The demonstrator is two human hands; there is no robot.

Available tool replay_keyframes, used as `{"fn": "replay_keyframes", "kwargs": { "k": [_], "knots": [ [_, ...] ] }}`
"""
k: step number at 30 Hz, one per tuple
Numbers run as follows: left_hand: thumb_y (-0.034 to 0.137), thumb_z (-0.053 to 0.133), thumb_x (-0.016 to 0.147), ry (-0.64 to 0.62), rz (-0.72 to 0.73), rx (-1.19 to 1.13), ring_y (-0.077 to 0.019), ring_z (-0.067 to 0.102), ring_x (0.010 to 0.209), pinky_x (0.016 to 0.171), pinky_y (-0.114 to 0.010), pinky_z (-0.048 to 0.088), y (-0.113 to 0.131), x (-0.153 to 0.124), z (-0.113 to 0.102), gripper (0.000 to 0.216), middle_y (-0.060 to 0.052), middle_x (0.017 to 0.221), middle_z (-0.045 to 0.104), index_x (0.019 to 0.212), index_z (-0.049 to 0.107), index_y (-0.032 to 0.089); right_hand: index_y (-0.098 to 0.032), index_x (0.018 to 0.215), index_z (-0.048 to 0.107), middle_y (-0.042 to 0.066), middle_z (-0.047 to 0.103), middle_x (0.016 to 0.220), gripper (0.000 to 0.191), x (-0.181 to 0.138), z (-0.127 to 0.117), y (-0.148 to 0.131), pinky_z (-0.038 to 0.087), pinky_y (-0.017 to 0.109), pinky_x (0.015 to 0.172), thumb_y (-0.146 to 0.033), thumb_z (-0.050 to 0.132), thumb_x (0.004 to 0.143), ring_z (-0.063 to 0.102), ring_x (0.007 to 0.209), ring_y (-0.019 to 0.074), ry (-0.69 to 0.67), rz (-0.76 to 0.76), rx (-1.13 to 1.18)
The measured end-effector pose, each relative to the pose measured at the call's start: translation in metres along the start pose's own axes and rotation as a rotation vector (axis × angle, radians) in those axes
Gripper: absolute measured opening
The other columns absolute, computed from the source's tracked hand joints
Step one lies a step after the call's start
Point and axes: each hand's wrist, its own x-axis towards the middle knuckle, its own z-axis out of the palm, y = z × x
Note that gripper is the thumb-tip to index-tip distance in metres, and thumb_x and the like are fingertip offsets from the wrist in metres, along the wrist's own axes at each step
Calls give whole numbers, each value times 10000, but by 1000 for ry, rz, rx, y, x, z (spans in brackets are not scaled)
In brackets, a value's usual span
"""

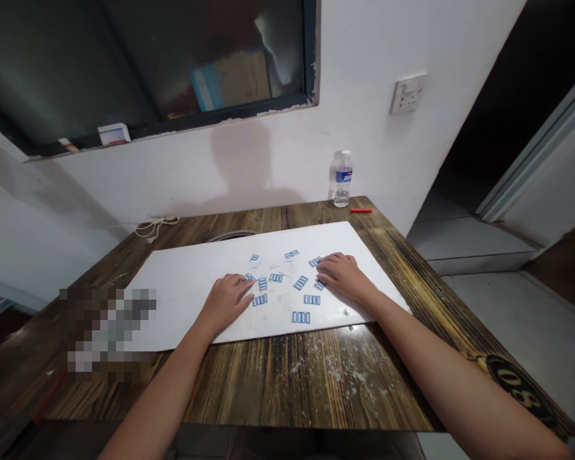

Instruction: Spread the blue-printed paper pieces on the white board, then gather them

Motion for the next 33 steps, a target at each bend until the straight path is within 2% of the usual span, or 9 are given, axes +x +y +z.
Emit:
{"fn": "replay_keyframes", "kwargs": {
  "k": [5, 11, 18, 22, 26, 29, 33],
  "knots": [
    [389, 474, 936, -15, -3, -36, -254, 539, 1173, 965, -445, 418, -3, -2, -3, 360, -73, 1251, 635, 1220, 647, 250, -258, 1020, 678, 68, 669, 1195, 230, 0, 1, 0, 320, 441, 916, -395, 515, 933, 512, 1136, 275, 5, 0, 15],
    [419, 481, 929, -51, -19, -33, -262, 501, 1275, 1048, -466, 386, -4, -3, 0, 415, -62, 1367, 585, 1281, 609, 242, -260, 1035, 679, 72, 666, 1193, 238, 0, 2, 3, 330, 439, 906, -398, 519, 925, 508, 1139, 279, 3, 3, 6],
    [411, 476, 928, -60, -77, 8, -292, 467, 1313, 1039, -494, 372, -3, -4, -1, 394, -34, 1370, 586, 1271, 616, 277, -271, 1033, 670, 53, 665, 1196, 218, 0, 4, 4, 337, 436, 902, -387, 520, 927, 508, 1148, 280, 11, -7, -10],
    [391, 467, 933, -31, -83, 39, -302, 505, 1246, 999, -501, 364, 3, -4, -6, 360, -32, 1299, 638, 1233, 640, 291, -273, 1034, 669, 49, 665, 1195, 211, -1, 4, 4, 342, 438, 898, -383, 526, 923, 511, 1143, 280, 10, -3, -17],
    [378, 453, 939, -11, -55, 92, -278, 558, 1058, 893, -456, 396, 8, -3, -10, 329, -65, 1075, 701, 1148, 682, 268, -264, 1036, 669, 64, 662, 1204, 224, -1, 3, 3, 334, 445, 907, -386, 517, 926, 505, 1153, 286, 2, -1, 5],
    [384, 466, 934, -15, -52, 130, -260, 549, 953, 819, -410, 410, 8, -3, -11, 328, -74, 950, 662, 1134, 686, 247, -262, 1044, 670, 67, 662, 1203, 229, -1, 4, 4, 328, 449, 915, -382, 513, 928, 500, 1157, 286, 5, -3, 15],
    [390, 478, 931, -17, -52, 100, -249, 537, 937, 809, -387, 418, 6, -4, -10, 332, -68, 962, 624, 1166, 664, 247, -261, 1038, 672, 62, 663, 1201, 225, 0, 5, 4, 330, 445, 913, -381, 523, 921, 496, 1161, 286, 9, 0, 13]
  ]
}}
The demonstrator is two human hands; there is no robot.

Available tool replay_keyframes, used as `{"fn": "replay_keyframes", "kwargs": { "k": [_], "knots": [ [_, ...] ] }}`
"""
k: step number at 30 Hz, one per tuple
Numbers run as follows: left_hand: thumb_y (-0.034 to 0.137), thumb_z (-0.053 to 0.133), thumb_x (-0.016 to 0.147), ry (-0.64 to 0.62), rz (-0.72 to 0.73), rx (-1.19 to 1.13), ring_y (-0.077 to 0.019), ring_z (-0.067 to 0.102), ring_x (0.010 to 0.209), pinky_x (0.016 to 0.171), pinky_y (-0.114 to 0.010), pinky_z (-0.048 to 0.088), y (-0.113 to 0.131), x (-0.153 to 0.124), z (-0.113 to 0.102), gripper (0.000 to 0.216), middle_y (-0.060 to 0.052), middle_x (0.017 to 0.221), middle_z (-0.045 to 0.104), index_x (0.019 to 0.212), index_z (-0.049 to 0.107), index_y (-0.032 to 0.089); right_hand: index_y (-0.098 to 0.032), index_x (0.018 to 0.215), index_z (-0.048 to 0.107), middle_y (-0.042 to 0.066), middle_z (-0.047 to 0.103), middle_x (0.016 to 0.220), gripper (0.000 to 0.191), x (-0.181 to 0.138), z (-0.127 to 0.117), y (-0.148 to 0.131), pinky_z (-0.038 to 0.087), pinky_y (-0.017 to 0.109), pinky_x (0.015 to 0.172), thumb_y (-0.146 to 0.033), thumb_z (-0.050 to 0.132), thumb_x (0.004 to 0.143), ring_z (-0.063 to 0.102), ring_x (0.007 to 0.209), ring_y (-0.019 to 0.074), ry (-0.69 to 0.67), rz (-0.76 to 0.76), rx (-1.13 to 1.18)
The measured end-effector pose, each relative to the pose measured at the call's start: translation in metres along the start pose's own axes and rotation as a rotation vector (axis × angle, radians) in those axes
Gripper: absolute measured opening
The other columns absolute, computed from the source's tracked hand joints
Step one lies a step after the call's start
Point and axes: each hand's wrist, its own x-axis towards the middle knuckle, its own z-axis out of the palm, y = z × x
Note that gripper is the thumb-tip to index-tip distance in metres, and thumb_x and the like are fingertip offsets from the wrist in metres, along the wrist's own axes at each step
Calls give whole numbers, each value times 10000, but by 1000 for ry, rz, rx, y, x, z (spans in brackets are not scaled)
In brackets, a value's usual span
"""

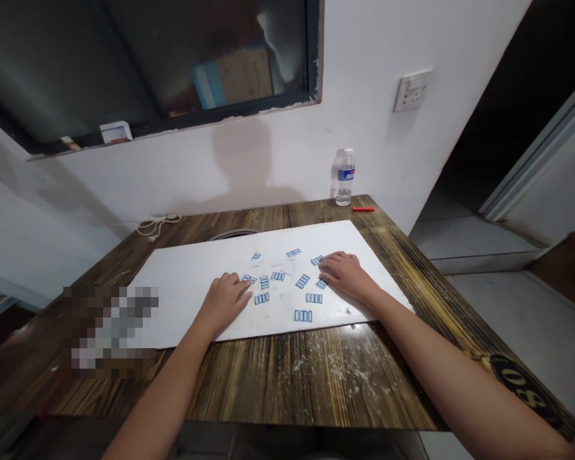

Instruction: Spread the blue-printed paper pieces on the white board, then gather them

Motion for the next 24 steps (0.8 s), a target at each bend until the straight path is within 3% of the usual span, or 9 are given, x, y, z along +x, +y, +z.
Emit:
{"fn": "replay_keyframes", "kwargs": {
  "k": [8, 18, 21, 24],
  "knots": [
    [364, 500, 924, 52, -1, -95, -278, 460, 1251, 1013, -442, 365, -1, 3, 14, 461, -104, 1349, 558, 1352, 500, 192, -257, 1047, 677, 82, 662, 1196, 224, 0, -1, -1, 332, 445, 913, -366, 527, 921, 503, 1142, 287, -14, 0, -15],
    [400, 443, 944, -26, -24, -192, -295, 438, 1258, 1008, -477, 373, -5, 7, 20, 560, -79, 1403, 537, 1474, 362, 241, -256, 1022, 667, 59, 666, 1198, 195, -1, 0, -1, 338, 443, 899, -353, 534, 918, 507, 1145, 283, 6, -11, -11],
    [394, 466, 931, 46, -42, -188, -293, 431, 1264, 1016, -478, 371, -3, 7, 19, 546, -72, 1471, 471, 1452, 403, 241, -255, 1019, 668, 62, 668, 1196, 194, 0, -1, -2, 339, 446, 899, -353, 534, 918, 508, 1149, 286, 5, -3, -9],
    [363, 477, 927, 144, -75, -163, -277, 481, 1214, 983, -461, 391, -3, 8, 16, 369, -64, 1359, 579, 1248, 617, 246, -258, 1020, 668, 58, 669, 1195, 187, 0, -1, -2, 342, 447, 899, -350, 541, 917, 511, 1147, 285, 7, 0, -10]
  ]
}}
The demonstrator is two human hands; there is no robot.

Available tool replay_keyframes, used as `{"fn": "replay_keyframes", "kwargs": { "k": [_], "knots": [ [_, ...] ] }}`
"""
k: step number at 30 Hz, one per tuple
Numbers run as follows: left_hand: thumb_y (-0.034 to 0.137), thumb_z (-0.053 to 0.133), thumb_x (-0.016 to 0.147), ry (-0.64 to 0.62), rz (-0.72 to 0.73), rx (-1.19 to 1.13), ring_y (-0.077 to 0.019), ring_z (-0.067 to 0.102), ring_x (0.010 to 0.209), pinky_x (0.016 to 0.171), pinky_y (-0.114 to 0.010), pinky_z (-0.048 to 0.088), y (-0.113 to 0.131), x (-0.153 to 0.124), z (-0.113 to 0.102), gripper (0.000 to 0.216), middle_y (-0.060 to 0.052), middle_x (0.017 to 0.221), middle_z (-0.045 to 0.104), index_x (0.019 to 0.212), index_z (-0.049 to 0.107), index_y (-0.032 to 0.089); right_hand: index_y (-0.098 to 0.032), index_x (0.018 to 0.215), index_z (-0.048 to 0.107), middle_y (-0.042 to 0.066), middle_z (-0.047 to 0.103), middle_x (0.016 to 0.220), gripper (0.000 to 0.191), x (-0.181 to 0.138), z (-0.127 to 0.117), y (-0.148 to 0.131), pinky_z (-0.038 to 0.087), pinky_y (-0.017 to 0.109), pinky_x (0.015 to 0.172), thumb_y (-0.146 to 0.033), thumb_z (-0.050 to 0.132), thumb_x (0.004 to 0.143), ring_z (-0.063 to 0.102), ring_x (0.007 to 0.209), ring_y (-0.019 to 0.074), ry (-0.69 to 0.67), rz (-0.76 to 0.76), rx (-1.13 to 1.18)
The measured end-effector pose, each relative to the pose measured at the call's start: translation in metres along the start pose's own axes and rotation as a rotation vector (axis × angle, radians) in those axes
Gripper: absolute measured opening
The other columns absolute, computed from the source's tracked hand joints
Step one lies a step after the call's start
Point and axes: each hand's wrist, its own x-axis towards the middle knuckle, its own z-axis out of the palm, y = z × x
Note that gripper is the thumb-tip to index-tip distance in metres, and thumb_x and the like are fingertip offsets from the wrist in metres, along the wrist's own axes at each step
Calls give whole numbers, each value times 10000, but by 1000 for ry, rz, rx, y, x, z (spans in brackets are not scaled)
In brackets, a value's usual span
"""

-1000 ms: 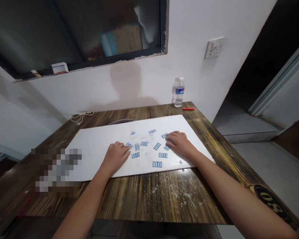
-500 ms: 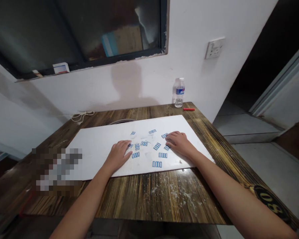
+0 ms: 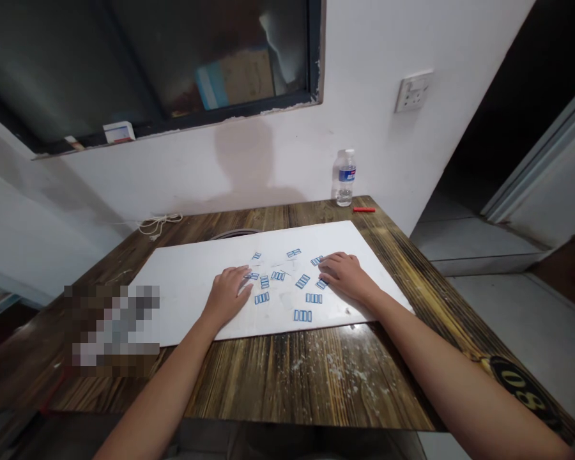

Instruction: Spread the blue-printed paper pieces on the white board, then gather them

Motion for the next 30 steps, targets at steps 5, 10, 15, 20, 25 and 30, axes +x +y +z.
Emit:
{"fn": "replay_keyframes", "kwargs": {
  "k": [5, 10, 15, 20, 25, 30],
  "knots": [
    [360, 468, 937, 55, 31, -16, -260, 543, 1101, 917, -452, 398, -3, 0, -6, 320, -39, 1127, 705, 822, 745, 248, -261, 1020, 669, 59, 664, 1200, 192, 0, 2, 2, 350, 447, 895, -358, 541, 915, 507, 1149, 289, 2, -11, -13],
    [343, 457, 940, 33, 58, -100, -238, 574, 1042, 907, -433, 398, -5, 0, -6, 334, -44, 1052, 721, 775, 726, 235, -264, 1033, 671, 61, 659, 1213, 201, 0, 1, 1, 351, 454, 907, -353, 532, 917, 504, 1160, 291, -14, -2, -6],
    [366, 466, 926, -11, 37, -125, -254, 540, 1150, 998, -460, 367, -4, 0, -2, 317, -66, 1171, 672, 1138, 662, 236, -262, 1036, 672, 68, 661, 1208, 205, 0, 0, 0, 347, 454, 909, -351, 531, 915, 504, 1154, 290, -10, 2, -2],
    [371, 448, 933, 2, 31, -142, -245, 578, 1025, 983, -460, 380, -4, 0, -5, 302, -71, 1027, 701, 1011, 700, 224, -258, 1027, 668, 66, 658, 1208, 207, 0, -1, 0, 343, 448, 906, -357, 520, 920, 502, 1154, 287, -14, -1, -5],
    [379, 472, 916, -47, 29, -106, -270, 522, 1172, 1032, -487, 344, -1, 0, -5, 334, -71, 1180, 678, 1163, 654, 247, -265, 1037, 665, 61, 657, 1204, 205, 0, 1, 2, 347, 445, 898, -359, 530, 913, 501, 1155, 288, -12, 1, -14],
    [429, 423, 951, -156, 21, -63, -282, 448, 1302, 1069, -506, 311, -3, -2, 0, 429, -64, 1354, 589, 1329, 543, 265, -265, 1046, 658, 65, 658, 1207, 209, -1, 2, 2, 351, 449, 891, -362, 526, 916, 504, 1153, 289, 0, -9, -12]
  ]
}}
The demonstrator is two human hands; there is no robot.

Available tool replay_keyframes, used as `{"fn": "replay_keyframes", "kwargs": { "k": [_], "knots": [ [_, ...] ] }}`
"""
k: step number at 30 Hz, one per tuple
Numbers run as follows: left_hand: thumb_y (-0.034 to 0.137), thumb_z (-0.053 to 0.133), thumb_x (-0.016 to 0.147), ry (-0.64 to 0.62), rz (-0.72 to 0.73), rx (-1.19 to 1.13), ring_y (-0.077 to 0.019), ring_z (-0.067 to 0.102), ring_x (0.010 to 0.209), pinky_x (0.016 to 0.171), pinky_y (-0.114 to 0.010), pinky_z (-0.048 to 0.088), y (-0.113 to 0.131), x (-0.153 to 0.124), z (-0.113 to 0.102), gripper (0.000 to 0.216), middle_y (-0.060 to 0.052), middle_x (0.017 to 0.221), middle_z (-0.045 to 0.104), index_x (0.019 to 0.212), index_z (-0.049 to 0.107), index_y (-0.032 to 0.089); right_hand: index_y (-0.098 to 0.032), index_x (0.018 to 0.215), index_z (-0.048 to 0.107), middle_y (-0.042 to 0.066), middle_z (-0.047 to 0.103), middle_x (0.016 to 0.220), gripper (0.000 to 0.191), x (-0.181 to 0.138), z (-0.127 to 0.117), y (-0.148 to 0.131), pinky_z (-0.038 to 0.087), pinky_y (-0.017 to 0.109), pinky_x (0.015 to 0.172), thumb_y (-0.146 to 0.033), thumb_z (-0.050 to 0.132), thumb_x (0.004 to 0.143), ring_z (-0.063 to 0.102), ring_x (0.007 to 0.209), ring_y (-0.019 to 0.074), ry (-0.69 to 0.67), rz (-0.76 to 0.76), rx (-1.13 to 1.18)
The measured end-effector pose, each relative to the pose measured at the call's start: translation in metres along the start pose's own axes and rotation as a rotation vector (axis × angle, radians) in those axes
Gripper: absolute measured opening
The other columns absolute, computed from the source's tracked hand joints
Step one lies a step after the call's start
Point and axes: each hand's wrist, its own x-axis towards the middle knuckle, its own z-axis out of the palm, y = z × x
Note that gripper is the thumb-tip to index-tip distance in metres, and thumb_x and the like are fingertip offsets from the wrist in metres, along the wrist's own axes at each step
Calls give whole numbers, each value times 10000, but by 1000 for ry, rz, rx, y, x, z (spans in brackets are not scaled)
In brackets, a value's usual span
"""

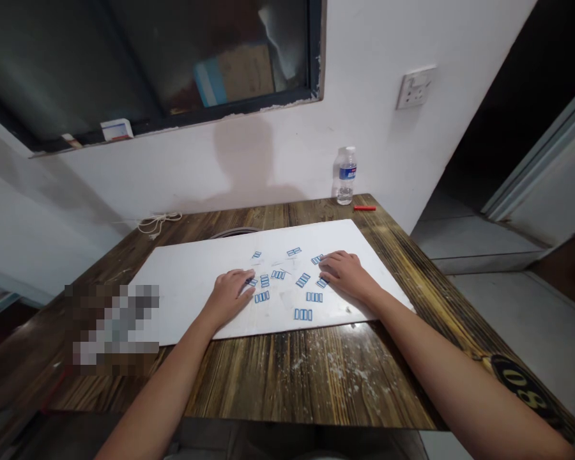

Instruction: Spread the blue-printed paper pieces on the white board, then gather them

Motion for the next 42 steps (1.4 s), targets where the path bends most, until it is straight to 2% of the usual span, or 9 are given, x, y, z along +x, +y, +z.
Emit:
{"fn": "replay_keyframes", "kwargs": {
  "k": [4, 9, 14, 20, 24, 28, 33, 42],
  "knots": [
    [456, 430, 951, -20, 21, 36, -298, 327, 1406, 1117, -512, 259, -5, -1, 4, 531, -73, 1487, 456, 1443, 418, 258, -271, 1046, 659, 65, 660, 1200, 202, 0, 0, 0, 358, 450, 888, -357, 536, 911, 505, 1152, 292, 4, -3, -11],
    [465, 385, 968, -29, -3, 59, -290, 355, 1392, 1119, -520, 256, -4, -1, 3, 538, -103, 1430, 517, 1450, 406, 227, -268, 1032, 657, 56, 656, 1217, 192, 0, 0, 0, 349, 451, 896, -362, 533, 919, 503, 1156, 289, -2, 6, 2],
    [483, 393, 963, 2, 6, 69, -298, 249, 1450, 1146, -542, 198, -2, -1, 3, 572, -93, 1527, 394, 1475, 358, 232, -257, 1057, 657, 71, 659, 1204, 206, 0, -1, -2, 355, 448, 898, -352, 542, 914, 507, 1150, 288, -5, 3, -7],
    [467, 409, 959, 4, 27, 63, -297, 344, 1403, 1126, -547, 237, -2, -1, 2, 460, -78, 1445, 509, 1353, 531, 264, -254, 1043, 669, 78, 660, 1207, 222, 0, 0, 1, 345, 458, 898, -372, 529, 918, 510, 1140, 296, 2, -11, -23],
    [430, 426, 955, 60, 33, 50, -283, 414, 1350, 1098, -528, 286, 1, 0, -1, 404, -70, 1415, 541, 1283, 593, 263, -262, 1054, 672, 77, 663, 1207, 235, 0, 3, 3, 339, 466, 903, -380, 518, 921, 514, 1138, 300, 5, -24, -37],
    [407, 459, 940, 76, 41, 13, -266, 505, 1248, 1044, -500, 350, 4, 0, -3, 344, -57, 1297, 634, 1191, 657, 280, -272, 1067, 676, 70, 666, 1206, 239, 0, 3, 4, 330, 464, 903, -381, 527, 915, 512, 1145, 297, 17, -36, -50],
    [428, 458, 936, 47, 65, -20, -252, 542, 1207, 1024, -468, 381, 5, 1, -3, 362, -54, 1256, 659, 1173, 673, 260, -274, 1046, 682, 62, 679, 1195, 228, -1, 0, 3, 300, 455, 913, -374, 517, 924, 511, 1142, 289, 33, -53, -42],
    [411, 479, 929, 79, 65, 6, -259, 522, 1229, 1025, -482, 379, 7, -1, 0, 334, -56, 1256, 658, 1151, 684, 267, -254, 1004, 714, 68, 701, 1115, 223, -4, -8, -7, 320, 411, 885, -326, 515, 935, 534, 1074, 260, 94, -88, -64]
  ]
}}
